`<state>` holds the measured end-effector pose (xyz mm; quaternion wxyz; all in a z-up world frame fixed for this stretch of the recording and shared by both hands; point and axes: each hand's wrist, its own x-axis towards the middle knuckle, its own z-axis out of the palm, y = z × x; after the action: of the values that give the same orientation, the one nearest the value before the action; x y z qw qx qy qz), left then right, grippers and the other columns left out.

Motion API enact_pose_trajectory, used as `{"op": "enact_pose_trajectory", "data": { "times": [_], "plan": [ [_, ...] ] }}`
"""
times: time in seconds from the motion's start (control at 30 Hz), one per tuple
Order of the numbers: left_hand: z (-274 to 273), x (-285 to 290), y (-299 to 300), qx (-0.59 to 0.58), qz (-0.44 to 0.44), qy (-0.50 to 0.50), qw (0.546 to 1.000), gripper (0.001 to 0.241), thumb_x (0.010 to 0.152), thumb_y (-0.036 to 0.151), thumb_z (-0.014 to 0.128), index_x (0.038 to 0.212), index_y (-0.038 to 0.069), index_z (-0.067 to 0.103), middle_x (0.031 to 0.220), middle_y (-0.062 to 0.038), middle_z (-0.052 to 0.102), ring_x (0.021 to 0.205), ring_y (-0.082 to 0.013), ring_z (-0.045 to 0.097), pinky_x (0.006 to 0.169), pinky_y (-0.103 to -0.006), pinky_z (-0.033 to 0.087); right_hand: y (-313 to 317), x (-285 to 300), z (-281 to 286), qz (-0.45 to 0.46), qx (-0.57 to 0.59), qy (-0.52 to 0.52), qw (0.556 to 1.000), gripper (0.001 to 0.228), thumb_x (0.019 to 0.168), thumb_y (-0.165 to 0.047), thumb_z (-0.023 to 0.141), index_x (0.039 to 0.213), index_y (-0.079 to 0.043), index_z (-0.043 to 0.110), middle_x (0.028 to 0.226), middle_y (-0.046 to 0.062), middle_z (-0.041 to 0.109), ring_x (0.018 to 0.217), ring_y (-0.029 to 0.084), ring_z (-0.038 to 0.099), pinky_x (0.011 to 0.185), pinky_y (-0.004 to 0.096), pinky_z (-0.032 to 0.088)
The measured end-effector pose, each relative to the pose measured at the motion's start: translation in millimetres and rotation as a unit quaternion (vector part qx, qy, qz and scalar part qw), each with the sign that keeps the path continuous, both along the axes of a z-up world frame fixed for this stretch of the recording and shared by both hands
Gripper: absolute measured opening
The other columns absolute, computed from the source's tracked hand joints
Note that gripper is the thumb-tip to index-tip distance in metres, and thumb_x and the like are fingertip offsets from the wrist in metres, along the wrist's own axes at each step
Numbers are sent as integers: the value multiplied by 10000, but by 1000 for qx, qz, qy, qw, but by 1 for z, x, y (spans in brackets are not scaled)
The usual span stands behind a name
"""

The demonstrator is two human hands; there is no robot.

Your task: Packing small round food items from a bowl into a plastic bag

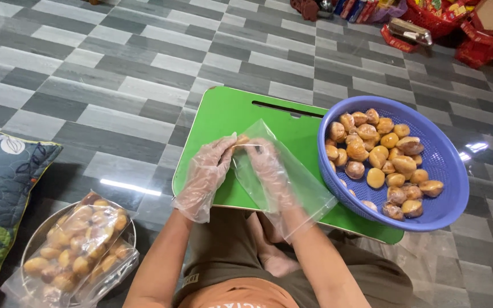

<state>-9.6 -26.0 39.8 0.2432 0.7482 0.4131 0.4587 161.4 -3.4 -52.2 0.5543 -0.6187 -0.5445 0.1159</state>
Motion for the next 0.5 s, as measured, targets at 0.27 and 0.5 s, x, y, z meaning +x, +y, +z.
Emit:
{"op": "enact_pose_trajectory", "data": {
  "times": [0.27,0.5],
  "plan": [
    [1,7,3,-16,-46,7,999,257,939,267,516,1158,241,648,1206,-29,629,1085,-252,579,958,-382,437,12,14,-28,-17,21,-217,976,152,801,-227,719,922,-178,642,837,-8,652,830,137,629,746,267,500],
    [-11,7,6,33,-10,51,998,243,919,213,549,1137,231,656,1193,-37,634,1091,-258,574,967,-367,445,-25,-2,37,78,-53,133,987,168,931,-305,591,925,-138,606,855,29,604,862,109,578,866,250,470]
  ]
}}
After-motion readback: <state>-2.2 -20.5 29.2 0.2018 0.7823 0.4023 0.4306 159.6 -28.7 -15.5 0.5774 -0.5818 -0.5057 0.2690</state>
